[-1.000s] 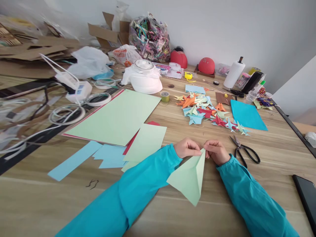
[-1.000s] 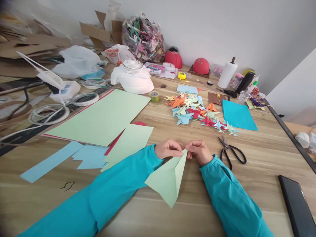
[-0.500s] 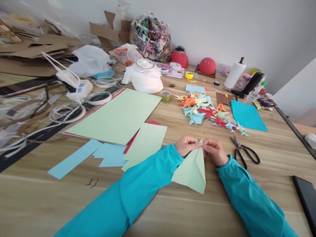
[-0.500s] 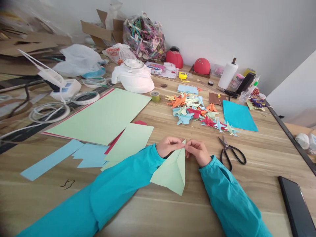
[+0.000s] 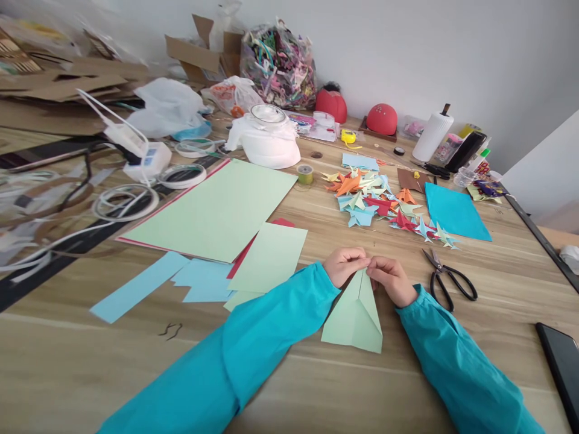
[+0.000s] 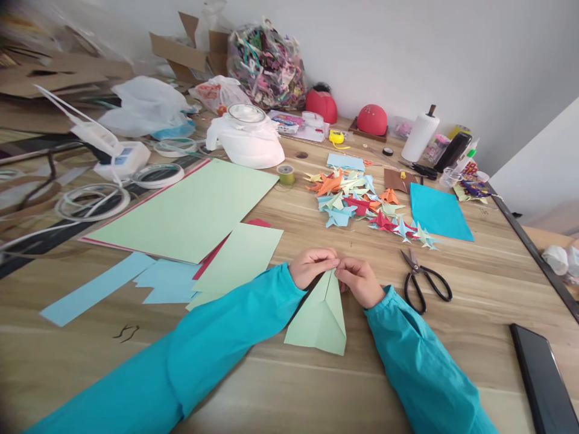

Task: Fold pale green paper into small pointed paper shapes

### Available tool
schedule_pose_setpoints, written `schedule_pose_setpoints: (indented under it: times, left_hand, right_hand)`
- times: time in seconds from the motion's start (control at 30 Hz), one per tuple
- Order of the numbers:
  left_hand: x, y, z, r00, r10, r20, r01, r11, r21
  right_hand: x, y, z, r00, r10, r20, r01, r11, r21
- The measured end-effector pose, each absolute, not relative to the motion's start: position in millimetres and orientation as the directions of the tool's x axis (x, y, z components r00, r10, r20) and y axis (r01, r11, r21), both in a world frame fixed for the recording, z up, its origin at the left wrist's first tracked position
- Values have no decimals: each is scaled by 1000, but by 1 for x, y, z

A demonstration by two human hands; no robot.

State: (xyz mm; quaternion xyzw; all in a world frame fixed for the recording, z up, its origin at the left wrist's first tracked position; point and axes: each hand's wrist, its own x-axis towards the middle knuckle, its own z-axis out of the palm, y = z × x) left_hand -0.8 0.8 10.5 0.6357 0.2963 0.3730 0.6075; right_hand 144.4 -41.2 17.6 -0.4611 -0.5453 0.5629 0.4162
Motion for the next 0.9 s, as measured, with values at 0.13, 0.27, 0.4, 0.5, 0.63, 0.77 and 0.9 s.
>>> schedule_pose_setpoints:
  times: [0.13,0.27,0.4,0.5,0.63,0.77,0.9]
  left_hand:
    - [0,1,11,508,853,115,-81,-86,993]
    - [0,4,9,424,901,87,-117,-41,992]
    - [-1,10,5,344,939,-2,-196,74,978]
    - [-3,14,5,228,963,-143,-308,211,928]
    - [-5,19,5,168,961,-221,-398,271,876]
    - [-7,23,4,112,956,-270,-462,291,838]
    - [-7,25,4,114,953,-279,-497,298,815]
  right_hand:
    - [143,-41,17,-202,977,-70,20,-67,-998]
    - [143,-42,17,-192,977,-89,29,-85,-996]
    - [145,-43,17,-182,979,-91,44,-84,-995]
    - [147,-43,14,-194,977,-89,53,-80,-995]
    - [153,-43,6,-193,976,-101,3,-103,-995]
    - [158,-41,-2,-220,971,-95,-59,-110,-992]
    - [163,-41,-4,-256,959,-119,-114,-152,-982]
